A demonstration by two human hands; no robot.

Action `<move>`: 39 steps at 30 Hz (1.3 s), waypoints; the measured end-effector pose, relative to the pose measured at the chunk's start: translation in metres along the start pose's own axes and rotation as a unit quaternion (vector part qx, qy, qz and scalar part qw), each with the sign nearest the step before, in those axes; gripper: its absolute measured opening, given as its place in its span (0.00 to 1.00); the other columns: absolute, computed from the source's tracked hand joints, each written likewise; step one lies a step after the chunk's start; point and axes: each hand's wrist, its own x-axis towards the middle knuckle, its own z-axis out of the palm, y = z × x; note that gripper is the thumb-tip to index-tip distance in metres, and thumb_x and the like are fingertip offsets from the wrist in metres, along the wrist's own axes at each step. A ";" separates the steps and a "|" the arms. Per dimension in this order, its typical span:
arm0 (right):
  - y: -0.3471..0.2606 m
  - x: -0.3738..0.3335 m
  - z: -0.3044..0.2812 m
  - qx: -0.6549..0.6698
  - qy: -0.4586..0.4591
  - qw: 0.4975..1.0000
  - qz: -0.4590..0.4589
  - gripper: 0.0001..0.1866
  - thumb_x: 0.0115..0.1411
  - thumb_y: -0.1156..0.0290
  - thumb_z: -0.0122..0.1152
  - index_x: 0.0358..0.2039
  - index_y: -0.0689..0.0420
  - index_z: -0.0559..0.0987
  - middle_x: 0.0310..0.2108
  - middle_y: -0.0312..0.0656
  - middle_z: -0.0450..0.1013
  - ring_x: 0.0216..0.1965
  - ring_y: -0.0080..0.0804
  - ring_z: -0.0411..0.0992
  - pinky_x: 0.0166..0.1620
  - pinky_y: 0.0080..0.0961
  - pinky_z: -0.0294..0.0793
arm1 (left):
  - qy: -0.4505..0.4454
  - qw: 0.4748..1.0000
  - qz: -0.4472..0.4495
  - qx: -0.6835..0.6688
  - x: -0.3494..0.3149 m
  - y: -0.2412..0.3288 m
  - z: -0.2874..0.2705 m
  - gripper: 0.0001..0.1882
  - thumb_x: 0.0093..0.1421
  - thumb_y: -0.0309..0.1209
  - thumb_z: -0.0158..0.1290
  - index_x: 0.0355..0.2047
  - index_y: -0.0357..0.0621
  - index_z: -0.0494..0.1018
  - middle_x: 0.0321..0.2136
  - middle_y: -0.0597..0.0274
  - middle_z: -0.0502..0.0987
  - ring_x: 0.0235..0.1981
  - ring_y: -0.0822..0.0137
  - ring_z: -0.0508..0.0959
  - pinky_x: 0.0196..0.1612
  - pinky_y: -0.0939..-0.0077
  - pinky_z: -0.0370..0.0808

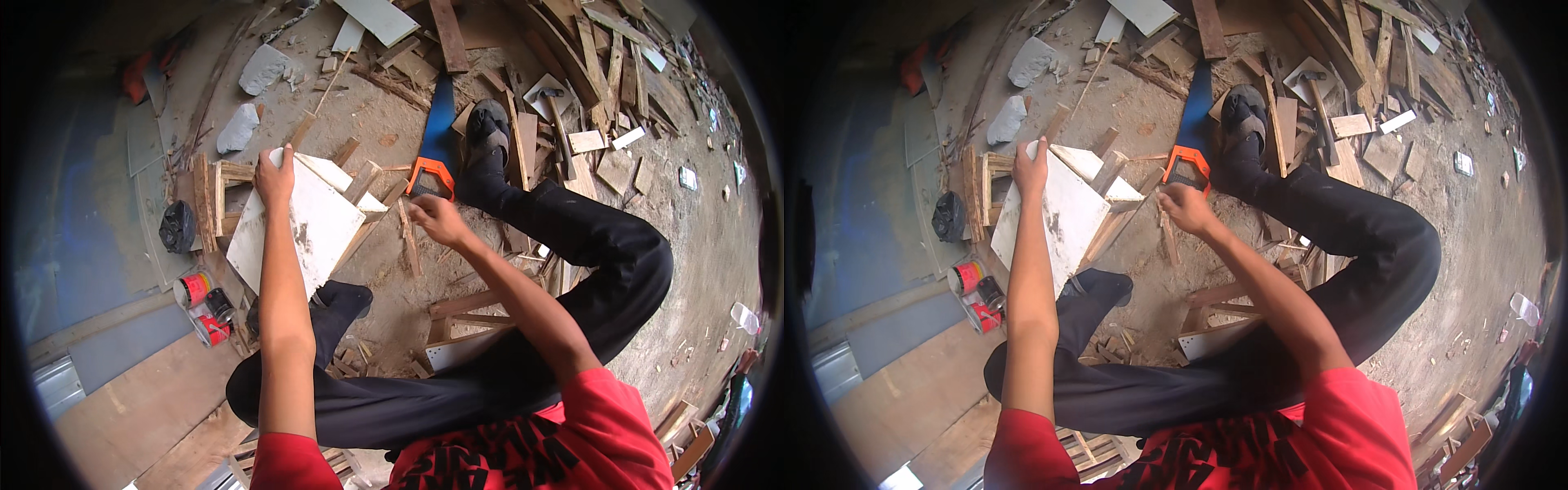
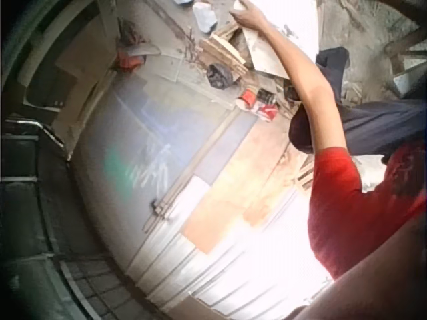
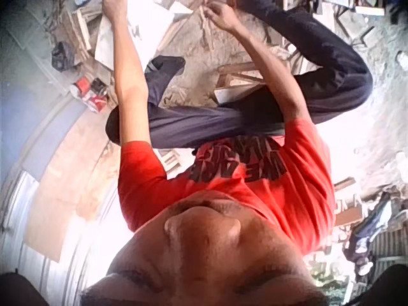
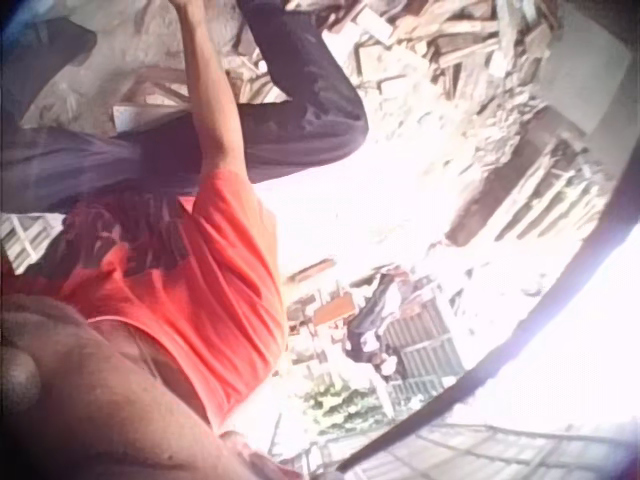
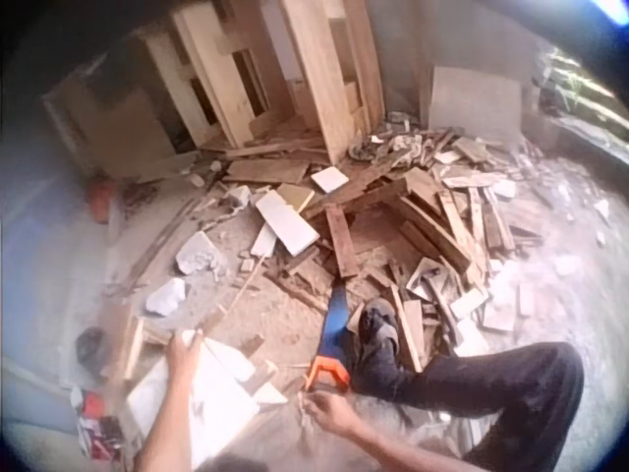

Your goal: The person sits on the floor and assembles a white wooden board by hand, aligning and pressing wooden strips into place. They then use a hammer to tap the strips securely, occasionally adjusting the board's position.

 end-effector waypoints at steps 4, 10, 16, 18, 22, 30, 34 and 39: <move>-0.009 0.079 0.060 -0.135 -0.021 0.990 0.028 0.21 0.63 0.58 0.56 0.44 0.64 0.80 0.38 0.56 0.79 0.40 0.51 0.78 0.47 0.38 0.75 | 0.013 1.000 -0.021 0.007 -0.011 -0.002 -0.017 0.29 0.61 0.55 0.53 0.45 0.40 0.74 0.42 0.42 0.79 0.48 0.42 0.76 0.54 0.54 0.67; 0.094 0.172 0.074 -0.116 -0.077 0.983 0.118 0.26 0.62 0.53 0.58 0.52 0.61 0.78 0.47 0.52 0.78 0.46 0.45 0.76 0.50 0.37 0.74 | -0.009 1.000 0.002 -0.016 0.001 0.024 0.014 0.27 0.60 0.53 0.54 0.45 0.40 0.74 0.41 0.43 0.79 0.47 0.43 0.77 0.55 0.54 0.67; 0.044 0.178 0.105 -0.188 -0.064 0.956 0.217 0.39 0.64 0.38 0.48 0.50 0.67 0.79 0.51 0.60 0.75 0.55 0.52 0.73 0.58 0.41 0.69 | 0.010 1.000 -0.013 0.016 -0.002 0.028 -0.006 0.26 0.60 0.52 0.54 0.44 0.39 0.74 0.42 0.44 0.79 0.48 0.45 0.76 0.58 0.54 0.65; 0.055 0.185 0.106 -0.194 -0.054 0.950 0.237 0.43 0.62 0.37 0.49 0.55 0.70 0.75 0.55 0.65 0.71 0.60 0.57 0.68 0.62 0.41 0.65 | 0.008 1.000 -0.008 0.018 -0.001 0.033 -0.003 0.26 0.60 0.52 0.54 0.43 0.39 0.74 0.41 0.44 0.79 0.47 0.45 0.76 0.57 0.54 0.65; 0.038 0.177 0.094 -0.236 -0.015 0.958 0.166 0.37 0.60 0.42 0.58 0.52 0.68 0.77 0.50 0.63 0.75 0.55 0.58 0.72 0.57 0.40 0.70 | 0.004 1.000 -0.004 0.014 0.000 0.034 -0.005 0.25 0.63 0.51 0.51 0.41 0.39 0.75 0.40 0.45 0.80 0.45 0.45 0.77 0.54 0.52 0.67; -0.095 0.144 0.002 0.071 0.179 0.981 0.013 0.21 0.68 0.58 0.55 0.46 0.66 0.77 0.44 0.47 0.78 0.44 0.34 0.75 0.49 0.28 0.72 | 0.043 0.999 -0.013 -0.012 0.002 0.019 -0.003 0.14 0.67 0.36 0.43 0.41 0.44 0.76 0.39 0.50 0.81 0.44 0.49 0.78 0.51 0.54 0.69; -0.161 0.082 0.055 -0.122 0.094 0.971 -0.181 0.18 0.65 0.60 0.58 0.44 0.64 0.77 0.41 0.49 0.78 0.44 0.40 0.76 0.51 0.36 0.71 | 0.043 0.999 -0.022 -0.016 -0.002 0.016 -0.009 0.14 0.66 0.36 0.43 0.41 0.44 0.76 0.38 0.51 0.81 0.43 0.50 0.79 0.51 0.54 0.69; -0.142 0.052 0.109 -0.469 0.097 0.830 -0.285 0.22 0.61 0.57 0.61 0.49 0.61 0.78 0.41 0.48 0.78 0.47 0.41 0.75 0.65 0.59 0.49 | 0.028 0.999 -0.025 -0.010 0.002 0.023 -0.001 0.13 0.66 0.35 0.43 0.41 0.43 0.76 0.38 0.50 0.81 0.44 0.50 0.79 0.52 0.53 0.68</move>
